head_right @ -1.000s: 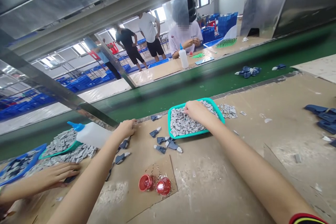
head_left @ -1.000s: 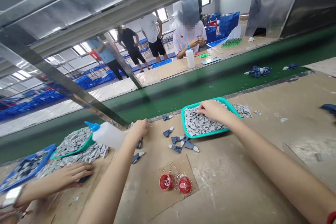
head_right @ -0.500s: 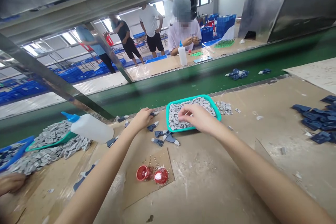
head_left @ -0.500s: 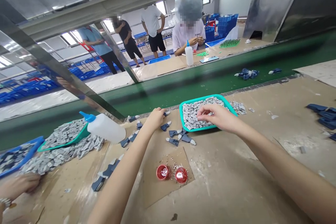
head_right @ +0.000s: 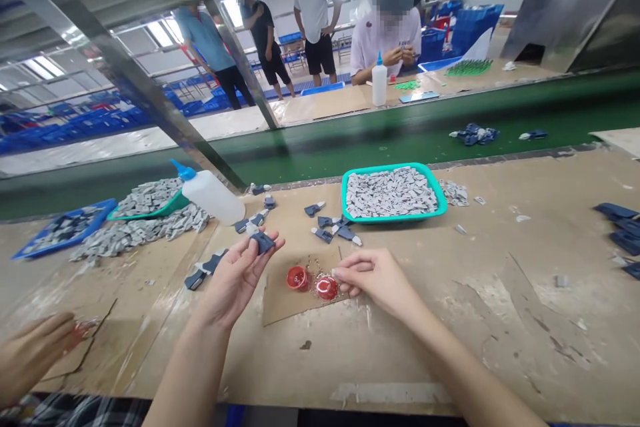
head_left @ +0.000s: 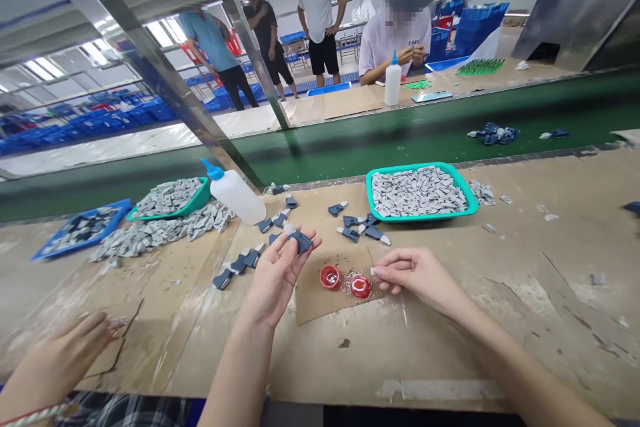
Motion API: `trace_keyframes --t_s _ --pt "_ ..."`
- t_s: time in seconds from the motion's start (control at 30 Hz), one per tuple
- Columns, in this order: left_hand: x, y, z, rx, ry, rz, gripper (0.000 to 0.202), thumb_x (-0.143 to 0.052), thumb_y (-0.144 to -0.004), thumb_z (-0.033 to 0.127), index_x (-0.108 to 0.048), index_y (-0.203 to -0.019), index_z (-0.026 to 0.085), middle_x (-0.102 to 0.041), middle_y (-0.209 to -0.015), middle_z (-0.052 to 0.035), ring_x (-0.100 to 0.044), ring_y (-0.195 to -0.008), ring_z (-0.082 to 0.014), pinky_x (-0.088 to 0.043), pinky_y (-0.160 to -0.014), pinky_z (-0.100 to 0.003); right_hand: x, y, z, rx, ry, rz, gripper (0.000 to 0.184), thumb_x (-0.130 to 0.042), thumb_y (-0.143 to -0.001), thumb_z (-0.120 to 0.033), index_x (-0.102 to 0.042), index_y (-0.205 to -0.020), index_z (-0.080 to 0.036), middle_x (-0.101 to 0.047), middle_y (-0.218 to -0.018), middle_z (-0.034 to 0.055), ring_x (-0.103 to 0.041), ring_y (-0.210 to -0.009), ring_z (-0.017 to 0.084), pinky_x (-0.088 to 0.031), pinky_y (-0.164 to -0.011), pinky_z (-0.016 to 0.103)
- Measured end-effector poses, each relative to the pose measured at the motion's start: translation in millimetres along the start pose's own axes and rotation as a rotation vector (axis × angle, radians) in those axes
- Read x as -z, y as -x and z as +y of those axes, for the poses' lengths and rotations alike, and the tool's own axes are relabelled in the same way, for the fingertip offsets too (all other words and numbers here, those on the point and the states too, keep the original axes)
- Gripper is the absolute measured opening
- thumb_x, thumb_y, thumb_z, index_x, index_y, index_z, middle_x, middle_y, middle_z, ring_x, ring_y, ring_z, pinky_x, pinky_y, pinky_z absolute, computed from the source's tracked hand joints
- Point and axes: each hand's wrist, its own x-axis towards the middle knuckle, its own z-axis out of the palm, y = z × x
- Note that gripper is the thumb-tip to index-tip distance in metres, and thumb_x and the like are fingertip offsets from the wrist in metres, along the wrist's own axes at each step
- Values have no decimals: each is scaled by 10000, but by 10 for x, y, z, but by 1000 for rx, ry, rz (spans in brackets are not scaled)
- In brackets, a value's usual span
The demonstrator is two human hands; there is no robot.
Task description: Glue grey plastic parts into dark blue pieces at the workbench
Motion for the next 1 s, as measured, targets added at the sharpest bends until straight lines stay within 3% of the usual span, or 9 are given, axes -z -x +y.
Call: trace_keyframes --t_s 0.23,0.47,0.67,1.0 --pt "85 493 -322 -160 -21 212 286 -662 -798 278 -618 -1057 167 -677 -1114 -102 -573 -1137 -193 -381 -1044 -333 -196 -14 68 -96 24 20 382 -786 -604 -458 -636 -715 -125 -692 -630 70 -569 -487 103 -422 -447 208" --pt "114 748 -635 -142 -43 391 327 -719 -741 291 -633 -1043 205 -668 -1098 -49 -575 -1097 -157 -388 -1028 -295 -235 -66 156 -90 33 12 389 -785 -606 -461 -620 -721 -128 -699 -649 73 -524 -450 80 -381 -422 193" --pt "-9 721 -666 -176 -41 345 291 -733 -724 258 -642 -993 193 -691 -992 -35 -629 -993 -142 -485 -902 -229 -193 -62 141 -75 4 5 350 -777 -634 -432 -625 -714 -128 -694 -631 65 -504 -451 72 -352 -410 177" --pt "-461 726 -702 -240 -94 179 200 -735 -692 144 -692 -883 185 -728 -893 -39 -685 -878 -173 -550 -797 -235 -126 259 -138 -50 -200 -132 238 -762 -705 -330 -619 -753 -146 -677 -615 20 -477 -452 44 -315 -399 132"
